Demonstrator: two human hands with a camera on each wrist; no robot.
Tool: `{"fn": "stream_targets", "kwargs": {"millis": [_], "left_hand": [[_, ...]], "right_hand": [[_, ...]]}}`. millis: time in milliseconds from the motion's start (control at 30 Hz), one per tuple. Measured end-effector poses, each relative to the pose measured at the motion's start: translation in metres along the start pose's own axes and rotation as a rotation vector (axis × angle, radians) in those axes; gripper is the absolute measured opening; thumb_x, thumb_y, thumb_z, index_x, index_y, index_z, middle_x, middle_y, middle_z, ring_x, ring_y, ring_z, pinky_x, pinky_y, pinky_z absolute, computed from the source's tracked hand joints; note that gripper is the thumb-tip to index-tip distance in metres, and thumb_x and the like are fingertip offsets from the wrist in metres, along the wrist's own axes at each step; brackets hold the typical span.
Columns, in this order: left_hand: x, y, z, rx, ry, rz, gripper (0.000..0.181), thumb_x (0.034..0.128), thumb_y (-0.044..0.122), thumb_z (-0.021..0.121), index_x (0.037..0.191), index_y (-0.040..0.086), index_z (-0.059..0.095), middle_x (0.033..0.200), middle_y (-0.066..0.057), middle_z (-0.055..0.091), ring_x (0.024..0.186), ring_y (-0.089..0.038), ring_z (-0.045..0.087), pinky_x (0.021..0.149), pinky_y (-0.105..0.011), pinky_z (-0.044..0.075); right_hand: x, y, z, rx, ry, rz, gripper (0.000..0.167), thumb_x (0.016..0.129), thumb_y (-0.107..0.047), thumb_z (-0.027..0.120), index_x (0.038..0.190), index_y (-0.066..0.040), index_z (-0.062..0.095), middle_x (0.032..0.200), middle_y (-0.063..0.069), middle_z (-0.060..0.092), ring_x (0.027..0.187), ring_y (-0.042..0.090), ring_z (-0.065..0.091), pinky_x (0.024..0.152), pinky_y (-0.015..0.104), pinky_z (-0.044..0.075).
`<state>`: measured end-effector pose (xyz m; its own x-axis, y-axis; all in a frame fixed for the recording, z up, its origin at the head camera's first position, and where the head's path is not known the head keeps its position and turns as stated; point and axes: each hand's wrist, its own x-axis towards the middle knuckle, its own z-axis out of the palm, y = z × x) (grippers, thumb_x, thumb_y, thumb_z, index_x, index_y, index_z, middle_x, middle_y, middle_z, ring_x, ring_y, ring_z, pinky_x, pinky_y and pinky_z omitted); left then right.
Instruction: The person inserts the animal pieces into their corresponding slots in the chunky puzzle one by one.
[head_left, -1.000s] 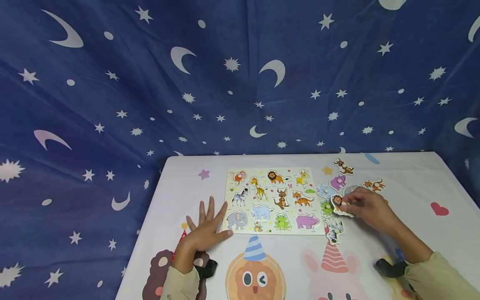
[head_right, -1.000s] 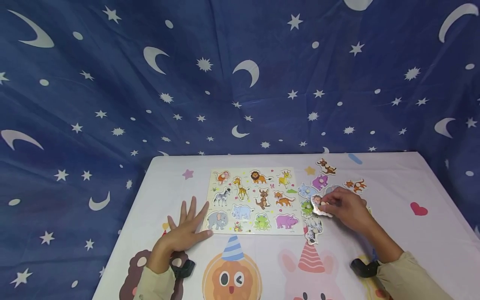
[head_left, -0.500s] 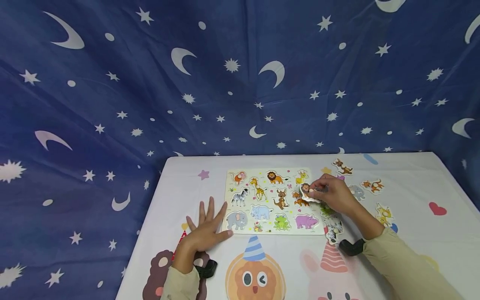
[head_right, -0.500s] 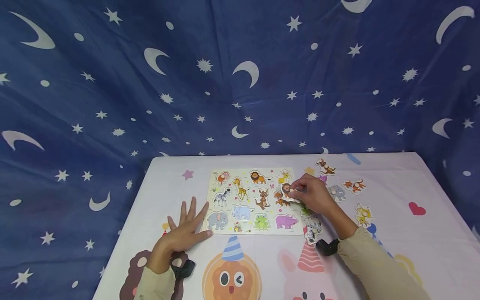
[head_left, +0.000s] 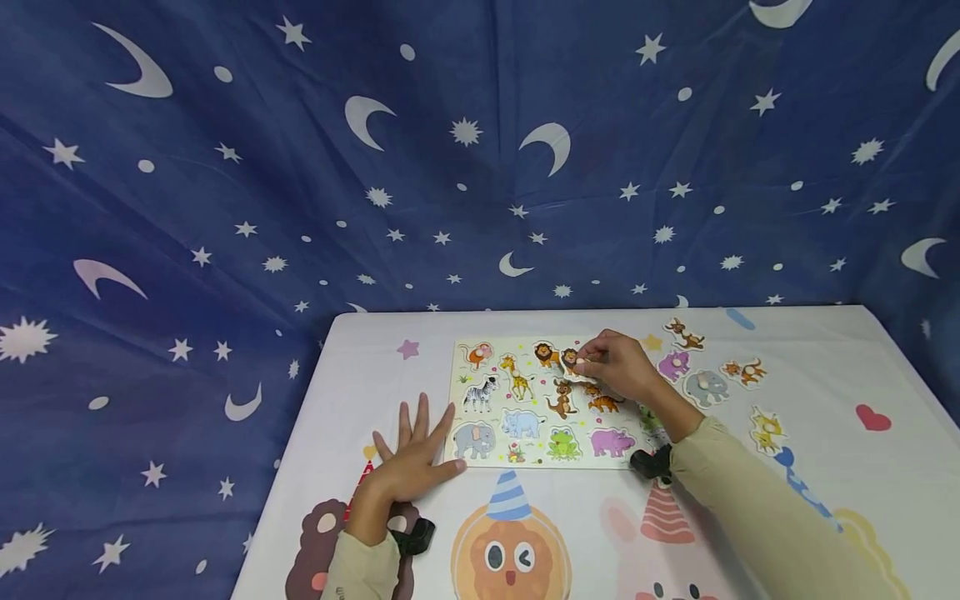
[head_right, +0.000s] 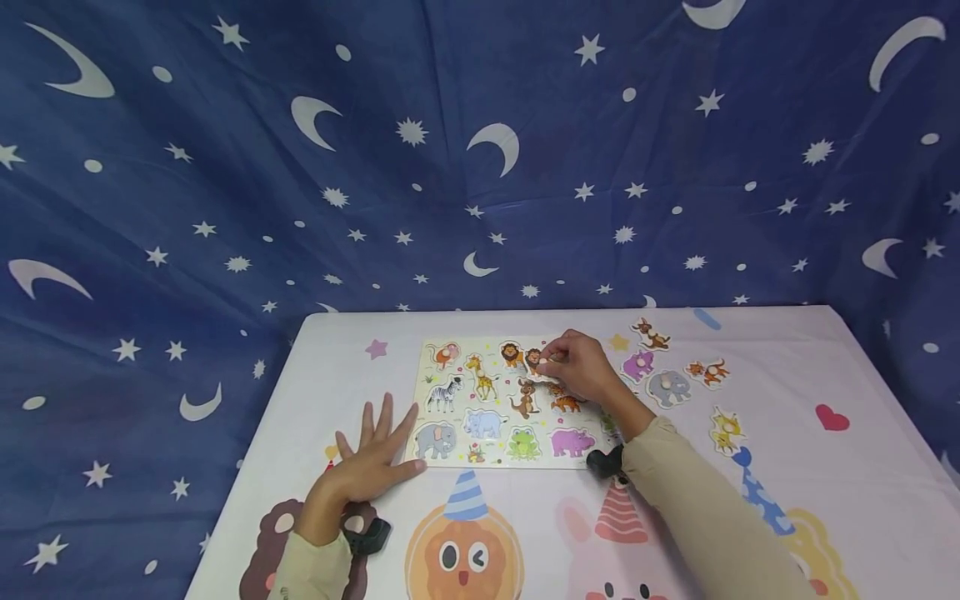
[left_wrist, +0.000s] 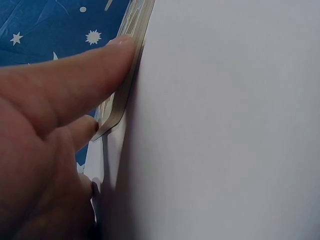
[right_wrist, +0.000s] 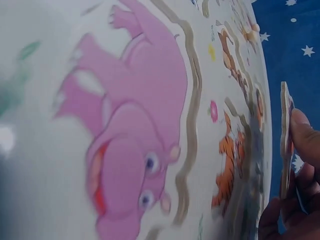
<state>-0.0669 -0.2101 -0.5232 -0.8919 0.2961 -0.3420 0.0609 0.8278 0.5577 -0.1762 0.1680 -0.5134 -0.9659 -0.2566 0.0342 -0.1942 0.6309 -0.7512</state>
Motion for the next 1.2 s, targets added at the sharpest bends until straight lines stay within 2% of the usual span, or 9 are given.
{"fn": "stream_targets", "kwargs": {"millis": [233, 667, 967, 1133, 1200], "left_hand": [[0.000, -0.001, -0.001, 0.001, -0.002, -0.009, 0.089, 0.0936, 0.055, 0.065, 0.164, 0.035, 0.015, 0.171, -0.012, -0.020, 0.153, -0.043, -0.030, 0.103, -0.080, -0.026], [0.002, -0.002, 0.000, -0.008, -0.009, -0.009, 0.089, 0.0936, 0.056, 0.065, 0.164, 0.037, 0.013, 0.170, -0.010, -0.022, 0.152, -0.041, -0.031, 0.103, -0.078, -0.029], [0.001, -0.001, -0.001, -0.036, -0.011, -0.004, 0.089, 0.0936, 0.055, 0.065, 0.164, 0.035, 0.015, 0.171, -0.011, -0.021, 0.152, -0.042, -0.032, 0.103, -0.078, -0.029], [-0.001, 0.001, -0.002, -0.020, -0.018, -0.004, 0.088, 0.0944, 0.055, 0.064, 0.164, 0.034, 0.014, 0.170, -0.011, -0.022, 0.152, -0.042, -0.031, 0.102, -0.079, -0.028], [-0.001, 0.002, -0.003, -0.014, -0.017, -0.001, 0.088, 0.0948, 0.054, 0.064, 0.165, 0.033, 0.015, 0.170, -0.012, -0.021, 0.152, -0.043, -0.031, 0.102, -0.080, -0.027]], "right_hand": [[0.015, -0.006, 0.010, 0.061, -0.016, 0.021, 0.017, 0.091, -0.020, 0.078, 0.102, -0.007, 0.076, 0.094, 0.006, 0.060, 0.087, 0.019, 0.058, 0.082, 0.039, 0.050], [0.037, -0.012, 0.020, 0.087, -0.062, 0.048, 0.017, 0.092, -0.023, 0.078, 0.102, -0.010, 0.077, 0.097, 0.006, 0.059, 0.087, 0.021, 0.054, 0.080, 0.037, 0.046], [0.042, -0.004, 0.026, 0.213, -0.092, 0.180, 0.021, 0.093, -0.022, 0.077, 0.108, -0.007, 0.074, 0.099, 0.006, 0.056, 0.086, 0.021, 0.051, 0.070, 0.031, 0.047], [0.041, -0.003, 0.028, 0.285, -0.071, 0.212, 0.021, 0.092, -0.019, 0.077, 0.108, -0.006, 0.074, 0.099, 0.006, 0.054, 0.079, 0.021, 0.051, 0.060, 0.031, 0.047], [0.042, -0.001, 0.030, 0.292, -0.057, 0.208, 0.021, 0.091, -0.020, 0.079, 0.107, -0.007, 0.074, 0.098, 0.005, 0.054, 0.080, 0.020, 0.051, 0.063, 0.030, 0.048]]}}
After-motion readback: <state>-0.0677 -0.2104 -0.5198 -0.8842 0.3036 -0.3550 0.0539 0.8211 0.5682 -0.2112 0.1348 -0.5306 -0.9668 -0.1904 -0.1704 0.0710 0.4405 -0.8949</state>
